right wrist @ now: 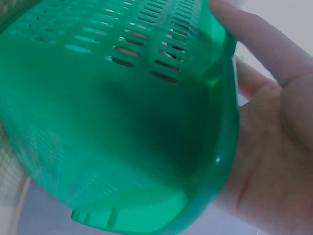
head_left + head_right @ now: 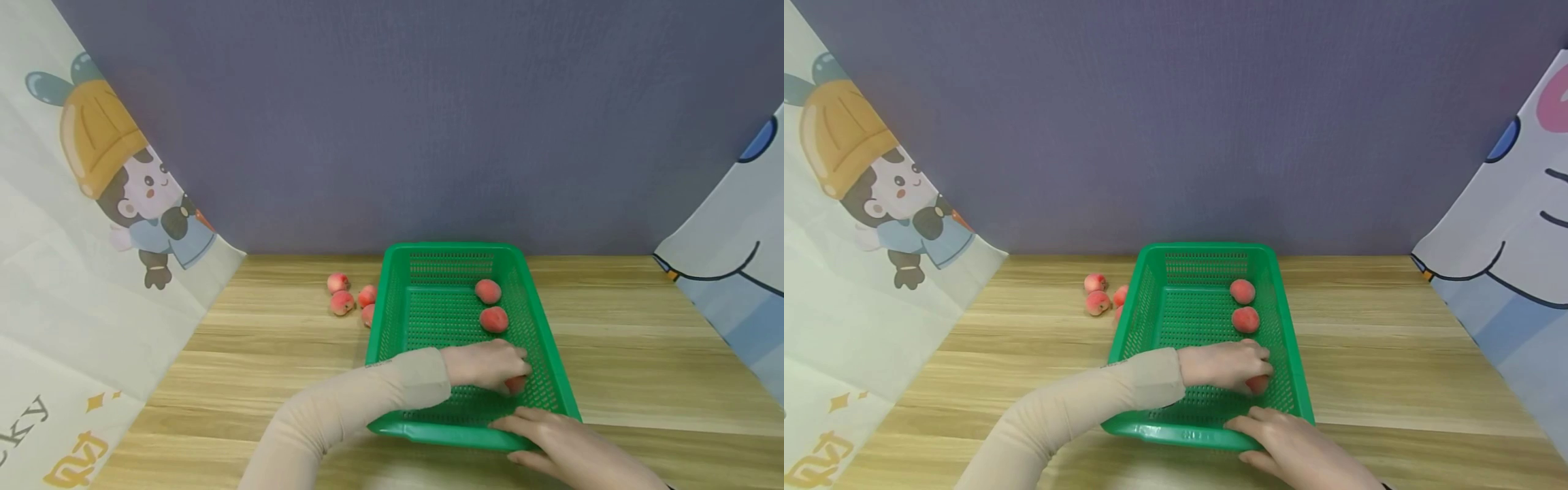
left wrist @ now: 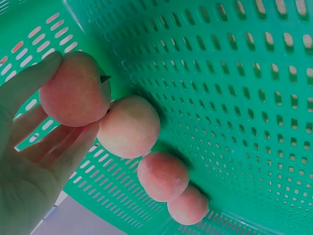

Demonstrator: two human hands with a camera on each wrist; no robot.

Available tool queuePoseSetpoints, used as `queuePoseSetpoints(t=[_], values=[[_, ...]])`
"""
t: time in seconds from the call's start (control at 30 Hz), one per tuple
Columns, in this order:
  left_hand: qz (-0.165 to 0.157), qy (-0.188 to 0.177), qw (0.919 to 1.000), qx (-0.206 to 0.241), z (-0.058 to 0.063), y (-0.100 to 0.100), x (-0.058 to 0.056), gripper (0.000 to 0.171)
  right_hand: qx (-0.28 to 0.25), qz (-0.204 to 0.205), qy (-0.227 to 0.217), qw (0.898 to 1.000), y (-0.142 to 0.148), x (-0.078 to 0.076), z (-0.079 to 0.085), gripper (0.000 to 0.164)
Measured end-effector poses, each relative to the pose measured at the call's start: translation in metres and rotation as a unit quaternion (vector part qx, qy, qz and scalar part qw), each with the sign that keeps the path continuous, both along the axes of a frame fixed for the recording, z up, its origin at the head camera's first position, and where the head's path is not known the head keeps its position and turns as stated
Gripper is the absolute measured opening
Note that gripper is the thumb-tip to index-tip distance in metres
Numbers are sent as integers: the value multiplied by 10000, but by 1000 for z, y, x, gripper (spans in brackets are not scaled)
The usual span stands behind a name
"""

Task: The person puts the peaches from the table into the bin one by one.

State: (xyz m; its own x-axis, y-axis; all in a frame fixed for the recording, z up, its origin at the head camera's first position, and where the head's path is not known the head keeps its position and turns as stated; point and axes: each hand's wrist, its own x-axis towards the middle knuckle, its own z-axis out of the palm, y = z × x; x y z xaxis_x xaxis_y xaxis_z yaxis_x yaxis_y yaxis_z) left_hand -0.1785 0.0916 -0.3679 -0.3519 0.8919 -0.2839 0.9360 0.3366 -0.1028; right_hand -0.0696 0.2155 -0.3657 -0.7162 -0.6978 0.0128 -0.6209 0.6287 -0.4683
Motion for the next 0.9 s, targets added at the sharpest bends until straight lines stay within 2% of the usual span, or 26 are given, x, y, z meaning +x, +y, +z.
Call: queuePoseSetpoints(t=[0.33,0.57,0.9], values=[[-29,127,9998,-163,-4,2,0,32,36,-9,64,10000,0,0,-1,38],[-116,-47,9998,-148,-7,0,1,33,45,-10,157,9999,0,1,-1,37],[-103,-47,9998,-163,-11,0,1,34,-32,52,341,9994,0,1,-2,35]])
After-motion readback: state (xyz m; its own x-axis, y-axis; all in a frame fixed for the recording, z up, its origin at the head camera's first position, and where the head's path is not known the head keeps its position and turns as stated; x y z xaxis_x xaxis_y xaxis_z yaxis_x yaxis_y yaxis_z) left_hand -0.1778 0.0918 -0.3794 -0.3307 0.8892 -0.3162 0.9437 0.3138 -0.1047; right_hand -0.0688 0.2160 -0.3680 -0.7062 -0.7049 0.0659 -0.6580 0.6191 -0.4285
